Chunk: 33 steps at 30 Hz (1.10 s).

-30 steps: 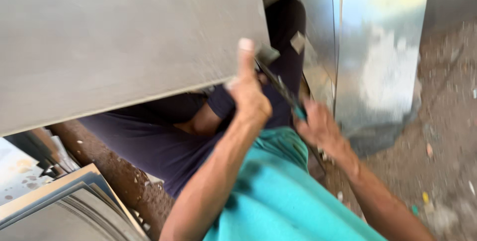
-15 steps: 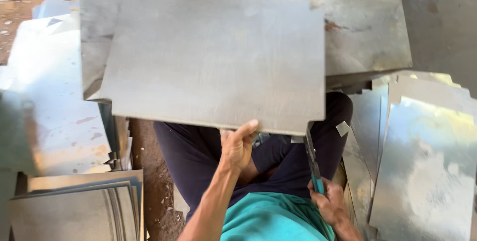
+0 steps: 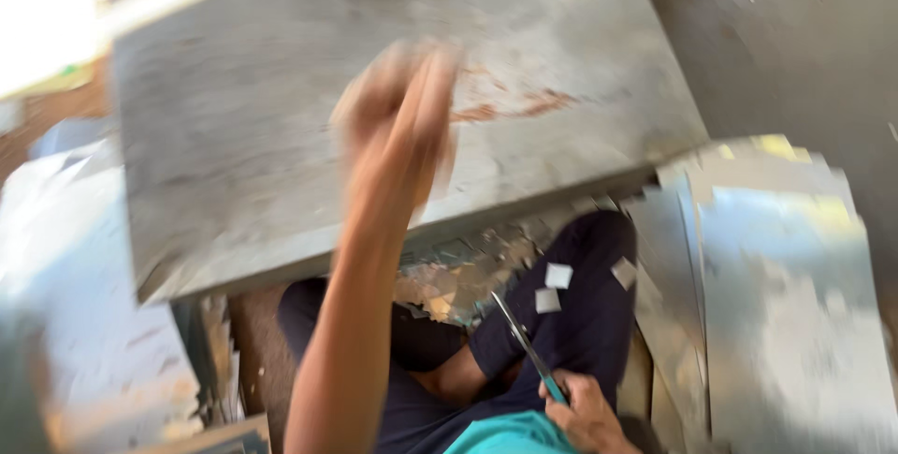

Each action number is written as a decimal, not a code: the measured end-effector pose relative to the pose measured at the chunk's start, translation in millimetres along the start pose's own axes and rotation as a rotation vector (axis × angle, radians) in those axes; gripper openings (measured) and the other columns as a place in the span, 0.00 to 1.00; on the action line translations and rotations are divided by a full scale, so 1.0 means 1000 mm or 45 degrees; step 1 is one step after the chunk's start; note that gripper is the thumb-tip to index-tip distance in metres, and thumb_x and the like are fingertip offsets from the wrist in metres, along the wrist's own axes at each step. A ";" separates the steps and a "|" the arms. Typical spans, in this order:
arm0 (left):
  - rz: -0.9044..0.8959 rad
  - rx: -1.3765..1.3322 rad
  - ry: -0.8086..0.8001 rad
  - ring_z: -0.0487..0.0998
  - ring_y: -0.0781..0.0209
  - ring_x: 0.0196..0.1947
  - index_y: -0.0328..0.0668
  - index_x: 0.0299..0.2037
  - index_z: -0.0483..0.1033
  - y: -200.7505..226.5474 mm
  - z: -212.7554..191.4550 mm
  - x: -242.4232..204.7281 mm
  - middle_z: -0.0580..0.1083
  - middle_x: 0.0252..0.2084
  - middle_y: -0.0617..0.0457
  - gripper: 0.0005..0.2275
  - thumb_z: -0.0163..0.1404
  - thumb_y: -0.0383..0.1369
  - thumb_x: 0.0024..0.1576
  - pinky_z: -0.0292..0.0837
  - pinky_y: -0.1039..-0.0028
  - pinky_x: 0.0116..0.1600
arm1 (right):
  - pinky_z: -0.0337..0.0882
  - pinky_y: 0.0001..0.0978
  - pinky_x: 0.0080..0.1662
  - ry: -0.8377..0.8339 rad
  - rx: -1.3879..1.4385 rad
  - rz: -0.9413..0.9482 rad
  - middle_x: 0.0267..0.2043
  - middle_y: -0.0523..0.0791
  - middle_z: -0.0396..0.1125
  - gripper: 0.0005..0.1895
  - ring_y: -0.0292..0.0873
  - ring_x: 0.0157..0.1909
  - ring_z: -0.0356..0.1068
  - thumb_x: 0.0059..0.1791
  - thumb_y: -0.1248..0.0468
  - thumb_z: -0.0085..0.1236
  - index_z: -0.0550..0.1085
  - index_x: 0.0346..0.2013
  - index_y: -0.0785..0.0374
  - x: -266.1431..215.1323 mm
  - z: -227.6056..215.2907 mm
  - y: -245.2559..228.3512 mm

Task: The person sits on the ground and uses tin snips to cut a large metal sheet into smaller pieces. They repeatedly reposition the sheet and cut along its edges, creating small metal scraps that fall onto the floor.

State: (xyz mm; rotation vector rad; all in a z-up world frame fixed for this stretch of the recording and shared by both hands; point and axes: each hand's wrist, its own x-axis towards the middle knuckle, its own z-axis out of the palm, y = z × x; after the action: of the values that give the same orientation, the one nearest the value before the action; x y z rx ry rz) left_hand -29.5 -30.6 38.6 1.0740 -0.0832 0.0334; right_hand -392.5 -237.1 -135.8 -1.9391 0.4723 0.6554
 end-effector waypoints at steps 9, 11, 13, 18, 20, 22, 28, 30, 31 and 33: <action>-0.253 0.046 -0.101 0.70 0.66 0.24 0.36 0.43 0.74 -0.018 0.011 -0.114 0.71 0.26 0.53 0.06 0.56 0.30 0.62 0.66 0.76 0.28 | 0.67 0.32 0.26 -0.148 0.223 0.019 0.18 0.45 0.67 0.09 0.37 0.19 0.66 0.37 0.66 0.55 0.75 0.29 0.69 0.011 -0.010 -0.030; -0.235 0.065 -0.095 0.71 0.66 0.24 0.36 0.43 0.74 -0.012 0.005 -0.114 0.71 0.27 0.53 0.06 0.56 0.30 0.62 0.66 0.76 0.28 | 0.67 0.32 0.25 -0.148 0.226 0.033 0.18 0.44 0.67 0.08 0.36 0.19 0.65 0.38 0.66 0.54 0.74 0.28 0.68 0.012 -0.010 -0.031; -0.228 0.071 -0.105 0.71 0.66 0.25 0.36 0.42 0.74 -0.016 0.002 -0.117 0.71 0.27 0.53 0.05 0.55 0.29 0.63 0.67 0.76 0.28 | 0.67 0.31 0.26 -0.130 0.226 0.067 0.18 0.44 0.67 0.08 0.36 0.19 0.65 0.38 0.66 0.54 0.74 0.28 0.68 0.011 -0.010 -0.029; -0.279 0.054 -0.162 0.71 0.65 0.26 0.36 0.41 0.73 -0.038 0.002 -0.130 0.71 0.28 0.53 0.05 0.55 0.29 0.64 0.67 0.76 0.29 | 0.69 0.31 0.26 -0.066 0.214 0.044 0.19 0.45 0.68 0.08 0.36 0.20 0.67 0.38 0.66 0.54 0.75 0.28 0.68 0.003 -0.003 -0.031; -0.301 0.036 -0.181 0.71 0.65 0.26 0.36 0.41 0.73 -0.042 0.006 -0.133 0.71 0.28 0.53 0.05 0.55 0.28 0.65 0.68 0.75 0.30 | 0.69 0.31 0.27 -0.029 0.194 0.052 0.19 0.45 0.68 0.08 0.36 0.20 0.68 0.38 0.66 0.55 0.75 0.27 0.68 0.001 -0.003 -0.035; -0.314 0.014 -0.184 0.72 0.65 0.27 0.36 0.41 0.72 -0.041 0.009 -0.136 0.71 0.28 0.53 0.05 0.54 0.28 0.66 0.68 0.75 0.30 | 0.69 0.31 0.26 -0.027 0.190 0.043 0.19 0.45 0.68 0.08 0.36 0.20 0.67 0.38 0.66 0.55 0.75 0.27 0.68 0.000 -0.008 -0.038; -0.335 -0.065 -0.100 0.72 0.64 0.28 0.36 0.40 0.72 -0.018 -0.028 -0.166 0.71 0.29 0.53 0.06 0.54 0.27 0.68 0.69 0.75 0.31 | 0.70 0.31 0.26 -0.060 0.196 0.041 0.19 0.45 0.68 0.08 0.36 0.20 0.67 0.38 0.67 0.55 0.76 0.28 0.68 0.005 -0.001 -0.037; -0.336 -0.147 -0.076 0.72 0.64 0.28 0.36 0.39 0.71 -0.021 -0.042 -0.180 0.72 0.30 0.53 0.06 0.54 0.27 0.68 0.69 0.75 0.32 | 0.69 0.31 0.27 -0.068 0.189 0.059 0.19 0.45 0.68 0.07 0.36 0.20 0.67 0.38 0.67 0.55 0.76 0.27 0.68 0.006 -0.006 -0.035; -0.335 -0.182 -0.057 0.72 0.64 0.28 0.36 0.39 0.71 -0.024 -0.047 -0.186 0.72 0.30 0.53 0.06 0.54 0.27 0.68 0.69 0.75 0.32 | 0.69 0.31 0.27 -0.073 0.190 0.073 0.19 0.45 0.68 0.07 0.36 0.20 0.67 0.38 0.67 0.55 0.76 0.28 0.68 0.006 -0.011 -0.035; -0.334 -0.298 -0.073 0.73 0.64 0.29 0.36 0.39 0.71 -0.027 -0.059 -0.191 0.72 0.30 0.53 0.07 0.53 0.26 0.69 0.69 0.75 0.32 | 0.69 0.31 0.27 -0.152 0.194 0.109 0.20 0.45 0.69 0.07 0.37 0.20 0.68 0.38 0.67 0.56 0.76 0.28 0.68 0.003 -0.013 -0.038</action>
State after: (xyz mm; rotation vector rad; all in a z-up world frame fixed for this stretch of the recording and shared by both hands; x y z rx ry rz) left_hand -214.6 10.9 -29.6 0.8449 0.0029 -0.2383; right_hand -365.1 -232.8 -106.7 -1.7339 0.5172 0.7639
